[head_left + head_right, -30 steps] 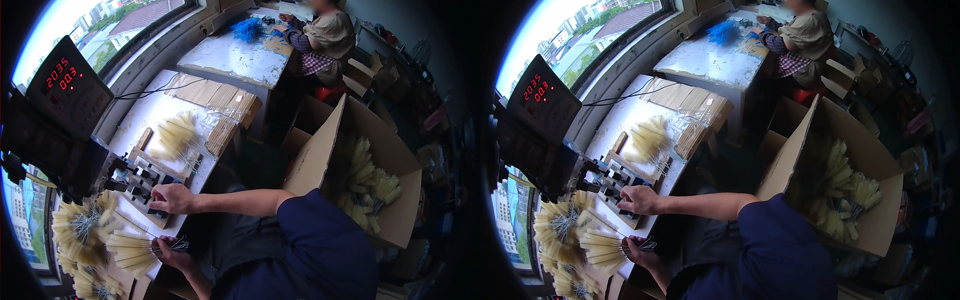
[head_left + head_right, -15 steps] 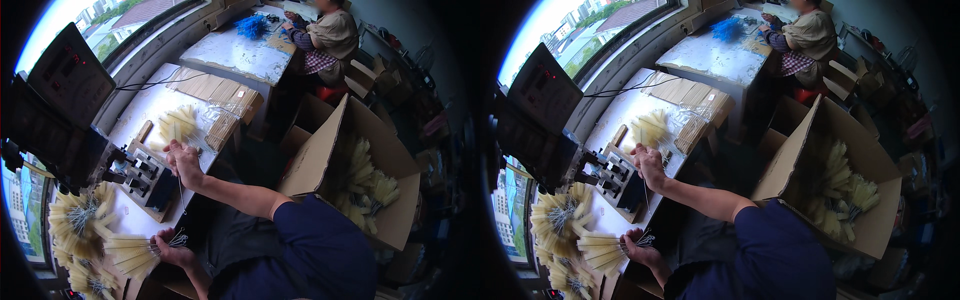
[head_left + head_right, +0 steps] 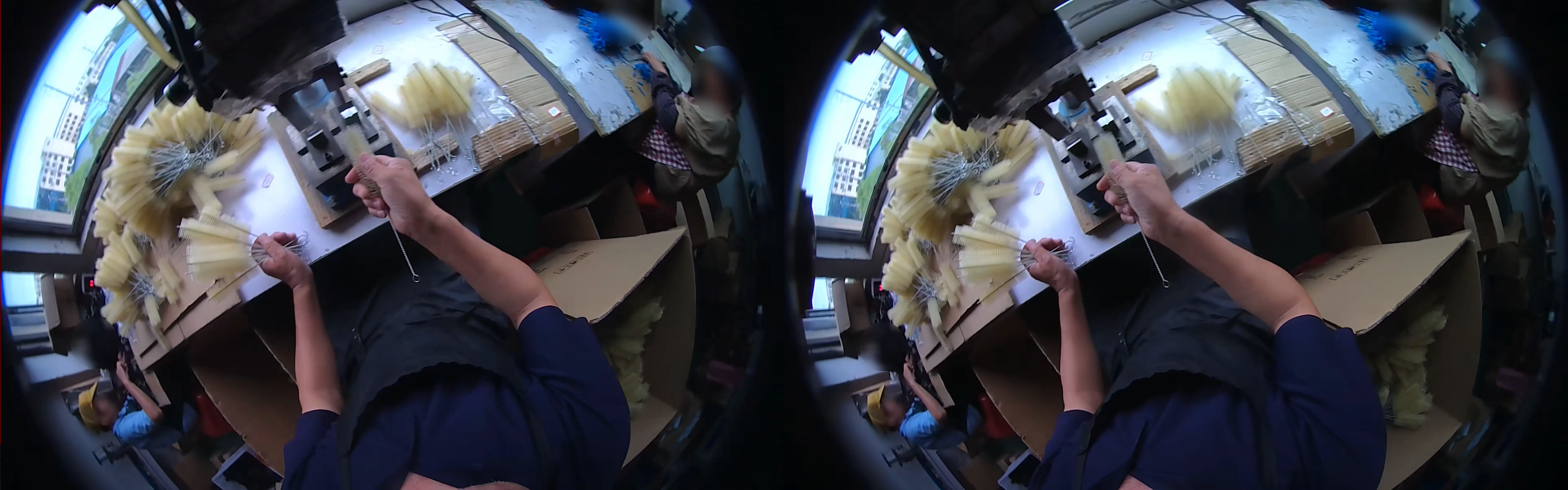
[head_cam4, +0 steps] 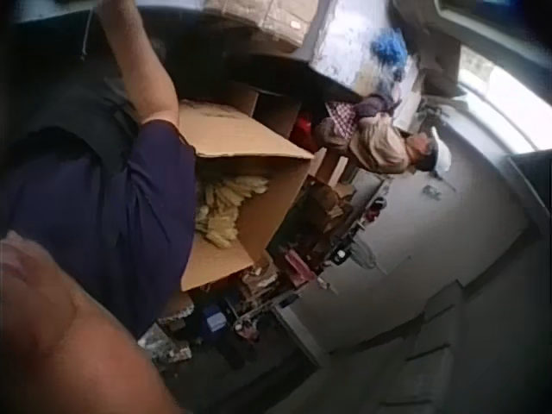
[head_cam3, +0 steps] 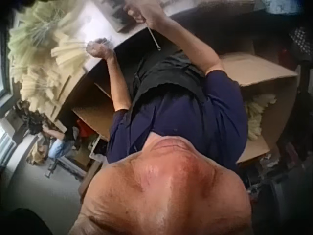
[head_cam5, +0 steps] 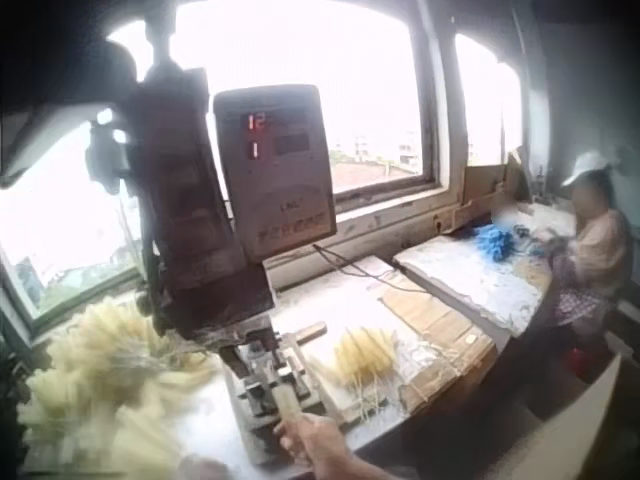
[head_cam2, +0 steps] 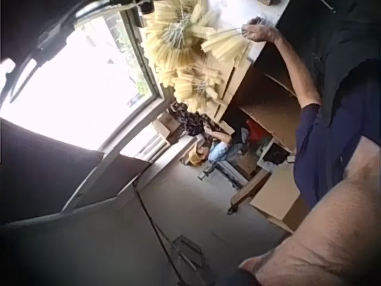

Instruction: The person is assembling industrial brushes by inserting wire loops through bristle clusters and using a press machine to secure them.

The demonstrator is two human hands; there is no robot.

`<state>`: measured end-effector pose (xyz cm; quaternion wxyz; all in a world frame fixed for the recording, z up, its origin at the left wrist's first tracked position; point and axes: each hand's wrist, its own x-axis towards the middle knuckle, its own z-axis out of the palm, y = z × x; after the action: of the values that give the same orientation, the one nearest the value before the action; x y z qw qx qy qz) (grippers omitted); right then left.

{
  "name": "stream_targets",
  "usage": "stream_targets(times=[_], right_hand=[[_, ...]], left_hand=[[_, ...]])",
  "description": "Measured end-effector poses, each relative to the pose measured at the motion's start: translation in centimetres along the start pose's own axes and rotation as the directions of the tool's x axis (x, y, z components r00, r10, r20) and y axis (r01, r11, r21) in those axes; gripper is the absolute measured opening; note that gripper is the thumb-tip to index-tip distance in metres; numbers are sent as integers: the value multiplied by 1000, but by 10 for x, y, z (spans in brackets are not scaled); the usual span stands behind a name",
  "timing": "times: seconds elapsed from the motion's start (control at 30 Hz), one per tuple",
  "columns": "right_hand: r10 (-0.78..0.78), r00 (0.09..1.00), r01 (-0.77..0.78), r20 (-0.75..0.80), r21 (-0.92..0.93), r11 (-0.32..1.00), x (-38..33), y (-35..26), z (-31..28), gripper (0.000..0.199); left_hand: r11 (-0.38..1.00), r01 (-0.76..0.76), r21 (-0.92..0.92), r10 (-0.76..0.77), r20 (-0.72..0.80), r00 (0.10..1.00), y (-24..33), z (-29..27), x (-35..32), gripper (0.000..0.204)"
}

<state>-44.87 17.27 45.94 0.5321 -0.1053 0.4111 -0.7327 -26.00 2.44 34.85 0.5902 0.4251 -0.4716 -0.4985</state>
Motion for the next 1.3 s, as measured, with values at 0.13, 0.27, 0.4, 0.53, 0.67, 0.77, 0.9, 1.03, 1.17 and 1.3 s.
stream_targets(times=[0.13, 0.27, 0.4, 0.53, 0.67, 0.77, 0.9, 1.03, 1.17, 1.3], right_hand=[[71, 997, -69, 30, -47, 996, 8, -6, 7, 36], [98, 995, -95, 24, -84, 992, 21, -2, 21, 35], [181, 982, -176, 46, -97, 980, 39, 0, 26, 32], [221, 973, -218, 70, -47, 975, 57, 3, 32, 33], [226, 973, -225, 50, -25, 974, 64, -1, 35, 36], [213, 976, -212, 33, -31, 977, 63, -2, 37, 47], [249, 968, -249, 20, 54, 967, 66, 3, 31, 63], [244, 968, -248, 53, 100, 964, 56, -8, 49, 69], [188, 980, -194, 63, 123, 973, 58, -8, 56, 71], [203, 977, -210, 69, 130, 969, 65, 3, 60, 51]], left_hand=[[997, 19, -71, -19, -2, 1000, 1, 1, 2, 25], [997, 41, -64, -41, 8, 999, 6, -13, 5, 19], [994, 84, -69, -84, 10, 996, 5, -13, 6, 16], [994, 96, -48, -96, 4, 995, 5, -12, 6, 16], [997, 70, -37, -69, 24, 997, 3, -11, 6, 17], [998, 49, -26, -47, 47, 998, -1, -13, 8, 17], [997, 71, -12, -70, 50, 996, 1, -13, 7, 16], [997, 66, -28, -64, 64, 996, 1, -15, 8, 15], [998, 67, -13, -66, 69, 995, 4, -10, 7, 13], [997, 71, -20, -69, 76, 995, 5, -10, 7, 12]])
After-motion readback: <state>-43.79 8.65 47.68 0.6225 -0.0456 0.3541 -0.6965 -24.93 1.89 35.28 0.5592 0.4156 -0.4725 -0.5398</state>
